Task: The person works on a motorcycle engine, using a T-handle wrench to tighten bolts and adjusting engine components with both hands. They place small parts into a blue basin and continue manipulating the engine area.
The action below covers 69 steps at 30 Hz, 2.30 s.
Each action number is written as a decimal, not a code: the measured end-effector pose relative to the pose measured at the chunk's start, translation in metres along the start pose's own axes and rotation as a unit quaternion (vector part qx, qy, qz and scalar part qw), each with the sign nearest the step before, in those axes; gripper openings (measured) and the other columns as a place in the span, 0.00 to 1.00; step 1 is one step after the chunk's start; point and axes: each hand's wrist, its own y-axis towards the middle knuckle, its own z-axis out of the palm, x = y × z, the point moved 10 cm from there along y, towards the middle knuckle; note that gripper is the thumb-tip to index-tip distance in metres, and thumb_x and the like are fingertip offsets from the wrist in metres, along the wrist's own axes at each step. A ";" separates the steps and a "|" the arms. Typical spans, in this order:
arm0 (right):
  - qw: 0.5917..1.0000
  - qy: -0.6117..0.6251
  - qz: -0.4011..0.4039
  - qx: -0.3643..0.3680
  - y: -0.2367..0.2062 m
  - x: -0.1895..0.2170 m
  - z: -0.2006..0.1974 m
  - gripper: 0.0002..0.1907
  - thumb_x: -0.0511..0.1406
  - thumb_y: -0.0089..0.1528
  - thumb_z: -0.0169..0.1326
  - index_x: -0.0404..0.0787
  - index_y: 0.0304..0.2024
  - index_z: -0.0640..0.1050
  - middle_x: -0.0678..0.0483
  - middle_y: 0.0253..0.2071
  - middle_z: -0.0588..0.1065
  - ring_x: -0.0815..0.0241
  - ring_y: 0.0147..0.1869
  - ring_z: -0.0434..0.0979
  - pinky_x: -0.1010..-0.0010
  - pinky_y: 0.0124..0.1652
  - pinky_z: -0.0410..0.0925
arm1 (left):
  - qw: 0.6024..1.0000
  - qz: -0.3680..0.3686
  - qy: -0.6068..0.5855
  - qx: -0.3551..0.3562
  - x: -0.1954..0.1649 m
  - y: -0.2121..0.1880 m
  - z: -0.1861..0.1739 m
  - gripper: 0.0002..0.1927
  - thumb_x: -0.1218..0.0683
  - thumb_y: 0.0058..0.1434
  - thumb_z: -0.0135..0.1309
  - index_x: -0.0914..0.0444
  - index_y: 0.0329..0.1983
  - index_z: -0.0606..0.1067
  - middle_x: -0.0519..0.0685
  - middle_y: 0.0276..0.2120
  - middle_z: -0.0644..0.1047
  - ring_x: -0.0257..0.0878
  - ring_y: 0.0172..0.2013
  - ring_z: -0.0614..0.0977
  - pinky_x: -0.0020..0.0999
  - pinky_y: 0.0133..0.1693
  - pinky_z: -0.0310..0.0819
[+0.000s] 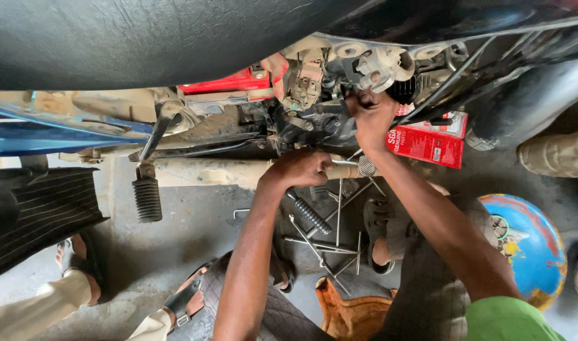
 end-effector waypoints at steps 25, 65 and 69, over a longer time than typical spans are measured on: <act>0.931 -0.317 -0.076 0.163 0.019 0.025 0.002 0.17 0.42 0.62 0.72 0.37 0.28 0.83 0.46 0.19 0.77 0.50 0.20 0.76 0.60 0.24 0.68 | 1.000 0.003 -0.026 0.013 -0.003 -0.005 0.002 0.24 0.48 0.49 0.63 0.56 0.50 0.80 0.47 0.41 0.85 0.45 0.42 0.86 0.39 0.46 0.78; 0.928 -0.298 0.080 0.210 0.036 -0.021 -0.016 0.17 0.47 0.57 0.64 0.42 0.40 0.86 0.45 0.36 0.83 0.45 0.37 0.82 0.55 0.37 0.73 | 0.943 -0.016 -0.104 -0.314 -0.045 -0.036 -0.106 0.11 0.56 0.60 0.56 0.59 0.47 0.79 0.48 0.33 0.84 0.40 0.30 0.87 0.35 0.35 0.79; 0.879 -0.404 0.125 0.221 0.026 -0.011 -0.027 0.21 0.51 0.61 0.66 0.39 0.36 0.84 0.45 0.36 0.82 0.47 0.36 0.83 0.58 0.37 0.74 | 0.946 -0.038 -0.081 -0.312 -0.042 -0.031 -0.108 0.13 0.55 0.60 0.56 0.58 0.48 0.79 0.50 0.29 0.84 0.43 0.29 0.87 0.37 0.34 0.79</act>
